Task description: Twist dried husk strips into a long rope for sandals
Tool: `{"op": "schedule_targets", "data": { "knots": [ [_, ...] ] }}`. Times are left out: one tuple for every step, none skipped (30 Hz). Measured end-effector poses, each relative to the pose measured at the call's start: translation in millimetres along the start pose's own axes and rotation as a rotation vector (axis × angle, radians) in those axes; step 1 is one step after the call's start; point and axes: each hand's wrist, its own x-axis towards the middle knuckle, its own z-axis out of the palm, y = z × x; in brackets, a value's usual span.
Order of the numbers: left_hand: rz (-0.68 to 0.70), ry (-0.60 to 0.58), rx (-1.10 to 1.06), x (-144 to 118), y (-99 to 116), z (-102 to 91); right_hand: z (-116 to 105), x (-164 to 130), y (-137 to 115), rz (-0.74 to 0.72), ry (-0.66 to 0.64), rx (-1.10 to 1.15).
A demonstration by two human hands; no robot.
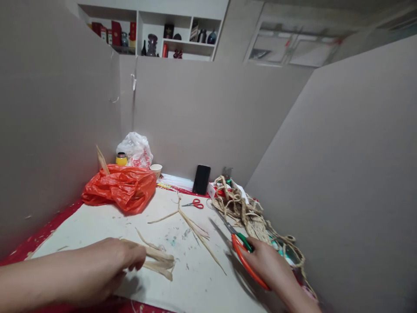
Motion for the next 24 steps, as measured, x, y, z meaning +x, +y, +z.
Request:
{"op": "schedule_targets", "data": {
  "knots": [
    [0.052,-0.077,0.059,17.3,11.6,-1.4,-1.5,-0.4,0.6,0.005,-0.032,-0.029],
    [0.091,-0.113,0.11,32.9,18.7,0.0,-3.2,-0.6,1.2,0.011,-0.057,-0.058],
    [0.134,-0.142,0.143,46.6,21.6,3.6,-5.3,-0.8,1.9,0.017,-0.066,-0.082],
    [0.178,-0.156,0.176,58.6,21.3,8.8,-7.5,-0.9,2.8,0.023,-0.077,-0.102],
    [0.217,-0.163,0.206,69.1,18.7,14.7,-9.8,-0.9,3.9,0.03,-0.091,-0.116],
    [0.249,-0.166,0.237,78.5,14.7,21.0,-12.1,-0.8,5.3,0.039,-0.106,-0.127],
    [0.273,-0.167,0.27,87.1,10.1,27.3,-14.4,-0.7,7.1,0.047,-0.121,-0.136],
    [0.289,-0.17,0.304,95.0,5.3,33.3,-16.6,-0.7,9.2,0.053,-0.136,-0.143],
    [0.297,-0.17,0.336,102.3,0.8,38.7,-18.8,-0.6,11.5,0.059,-0.151,-0.151],
    [0.297,-0.17,0.362,108.8,-3.4,43.5,-20.7,-0.5,14.0,0.062,-0.16,-0.158],
    [0.293,-0.169,0.383,114.5,-7.2,47.4,-22.4,-0.4,16.6,0.065,-0.166,-0.167],
    [0.285,-0.173,0.396,119.1,-10.6,50.4,-23.7,-0.2,19.1,0.071,-0.172,-0.176],
    [0.278,-0.187,0.399,122.4,-13.4,52.3,-24.7,0.1,21.6,0.078,-0.179,-0.186],
    [0.274,-0.209,0.393,124.3,-15.5,53.2,-25.2,0.6,24.0,0.085,-0.187,-0.196],
    [0.278,-0.24,0.378,125.1,-16.6,53.0,-25.2,1.2,26.4,0.091,-0.199,-0.206],
    [0.286,-0.27,0.356,124.9,-16.5,51.7,-24.8,2.1,28.7,0.097,-0.213,-0.214],
    [0.289,-0.288,0.325,124.1,-15.3,49.6,-23.8,3.1,31.0,0.103,-0.228,-0.219],
    [0.282,-0.288,0.281,123.3,-12.8,46.8,-22.6,4.1,33.3,0.105,-0.241,-0.219],
    [0.263,-0.274,0.221,122.8,-9.5,43.5,-21.1,5.0,35.7,0.108,-0.25,-0.214],
    [0.233,-0.262,0.142,123.0,-5.4,40.2,-19.6,5.7,37.9,0.112,-0.256,-0.205],
    [0.194,-0.259,0.036,124.2,-1.2,36.9,-18.3,6.2,39.9,0.113,-0.257,-0.195],
    [0.154,-0.26,-0.098,126.5,2.6,34.0,-17.4,6.4,41.5,0.113,-0.256,-0.186],
    [0.117,-0.276,-0.253,129.7,5.7,31.5,-17.0,6.4,42.4,0.113,-0.249,-0.18],
    [0.088,-0.283,-0.425,133.6,7.8,29.4,-17.3,6.0,42.5,0.113,-0.234,-0.177]
  ]
}}
